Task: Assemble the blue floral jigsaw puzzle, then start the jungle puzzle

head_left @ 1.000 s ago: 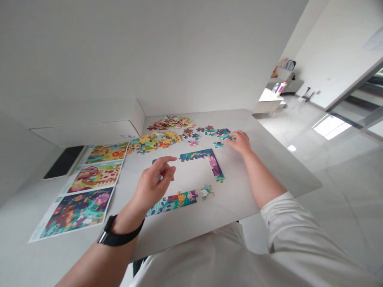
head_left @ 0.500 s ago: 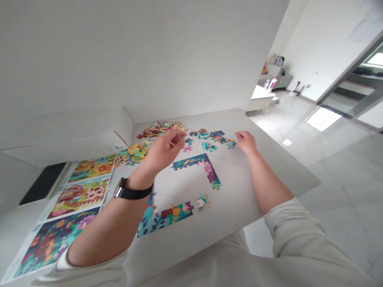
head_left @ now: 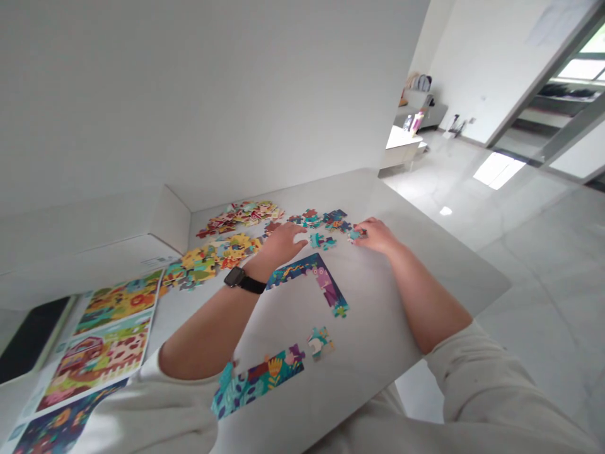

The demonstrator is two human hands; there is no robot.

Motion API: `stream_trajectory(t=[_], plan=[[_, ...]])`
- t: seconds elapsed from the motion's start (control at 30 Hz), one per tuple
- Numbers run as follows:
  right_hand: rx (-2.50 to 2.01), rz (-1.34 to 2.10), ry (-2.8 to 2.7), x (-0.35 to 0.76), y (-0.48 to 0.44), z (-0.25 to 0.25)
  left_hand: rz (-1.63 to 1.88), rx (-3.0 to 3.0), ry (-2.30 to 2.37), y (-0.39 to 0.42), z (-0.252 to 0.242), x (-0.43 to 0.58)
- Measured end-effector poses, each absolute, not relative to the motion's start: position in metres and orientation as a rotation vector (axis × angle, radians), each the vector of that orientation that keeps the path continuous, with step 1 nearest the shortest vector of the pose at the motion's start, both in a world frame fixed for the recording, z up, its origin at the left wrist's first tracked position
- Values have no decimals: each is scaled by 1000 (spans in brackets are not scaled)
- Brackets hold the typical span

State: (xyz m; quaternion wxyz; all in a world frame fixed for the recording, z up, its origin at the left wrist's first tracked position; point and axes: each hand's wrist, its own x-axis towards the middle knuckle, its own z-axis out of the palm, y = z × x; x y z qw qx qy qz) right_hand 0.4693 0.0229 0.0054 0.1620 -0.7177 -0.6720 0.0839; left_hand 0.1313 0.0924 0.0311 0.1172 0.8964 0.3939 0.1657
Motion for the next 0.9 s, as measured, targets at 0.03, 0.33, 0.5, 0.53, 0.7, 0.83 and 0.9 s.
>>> stream_trajectory(t=[0.03, 0.33, 0.5, 0.53, 0.7, 0.83, 0.9], plan=[[-2039, 234, -1917, 467, 23, 6, 459, 2656, 1139, 94, 28, 137], [-1859, 182, -2092, 437, 30, 0, 353, 2792, 913, 101, 11, 195], [-2077, 152, -1894, 439, 29, -2, 318, 2704, 986, 98, 9, 213], [-2098, 143, -1865, 439, 28, -1, 322, 2687, 1017, 98, 8, 214], [-2064, 122, -1907, 431, 28, -2, 358, 2672, 975, 100, 8, 217], [-2042, 168, -1924, 426, 30, -4, 397, 2586, 891, 100, 10, 221], [-2037, 190, -1903, 425, 32, -4, 431, 2487, 941, 100, 11, 223]])
